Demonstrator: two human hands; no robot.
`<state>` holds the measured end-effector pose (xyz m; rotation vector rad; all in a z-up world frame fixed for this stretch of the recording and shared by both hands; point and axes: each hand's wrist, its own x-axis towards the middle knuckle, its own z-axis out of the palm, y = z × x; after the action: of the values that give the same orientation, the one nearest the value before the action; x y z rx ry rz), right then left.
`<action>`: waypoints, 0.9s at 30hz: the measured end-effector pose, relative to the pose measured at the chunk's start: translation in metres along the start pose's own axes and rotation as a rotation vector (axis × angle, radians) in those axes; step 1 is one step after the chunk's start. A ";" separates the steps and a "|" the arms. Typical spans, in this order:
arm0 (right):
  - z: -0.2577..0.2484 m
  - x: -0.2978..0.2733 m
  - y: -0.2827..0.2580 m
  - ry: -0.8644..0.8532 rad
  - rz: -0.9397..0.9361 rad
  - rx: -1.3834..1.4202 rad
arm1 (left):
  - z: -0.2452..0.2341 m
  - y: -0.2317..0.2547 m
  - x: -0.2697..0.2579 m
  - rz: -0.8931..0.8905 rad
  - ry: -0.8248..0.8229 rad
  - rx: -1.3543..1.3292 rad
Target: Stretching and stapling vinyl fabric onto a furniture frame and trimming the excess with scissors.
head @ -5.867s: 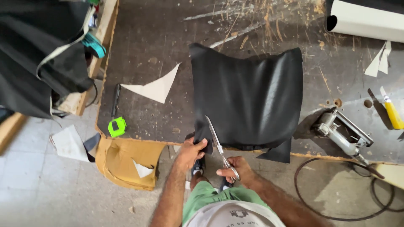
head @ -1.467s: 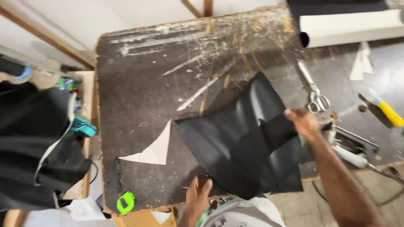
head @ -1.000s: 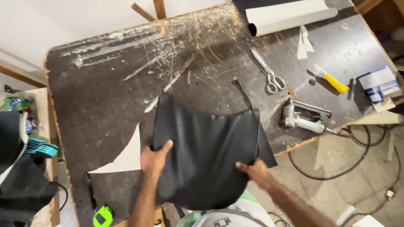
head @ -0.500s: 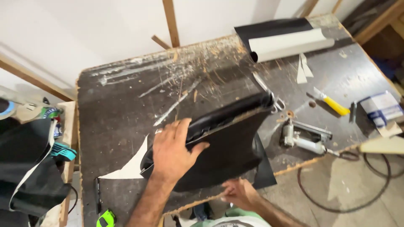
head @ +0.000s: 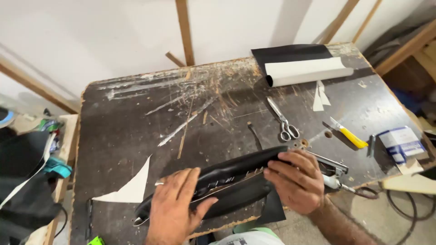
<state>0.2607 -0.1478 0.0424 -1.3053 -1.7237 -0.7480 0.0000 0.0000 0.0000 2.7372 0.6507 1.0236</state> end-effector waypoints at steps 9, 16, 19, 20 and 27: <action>-0.003 0.012 0.000 -0.214 -0.118 0.044 | -0.006 0.046 0.017 0.143 0.138 -0.160; 0.001 0.011 -0.005 -0.186 -0.009 0.137 | -0.002 0.050 0.013 0.172 0.185 -0.095; 0.001 0.001 -0.006 -0.188 0.026 0.135 | 0.001 0.050 0.011 0.211 0.207 -0.055; 0.001 -0.005 -0.005 -0.201 0.036 0.133 | 0.004 0.049 0.008 0.213 0.204 -0.037; -0.001 -0.006 -0.008 -0.204 0.032 0.150 | 0.006 0.059 0.015 0.216 0.282 -0.176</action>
<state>0.2542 -0.1534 0.0374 -1.3389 -1.8761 -0.4703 0.0342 -0.0462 0.0205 2.5737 0.2842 1.4577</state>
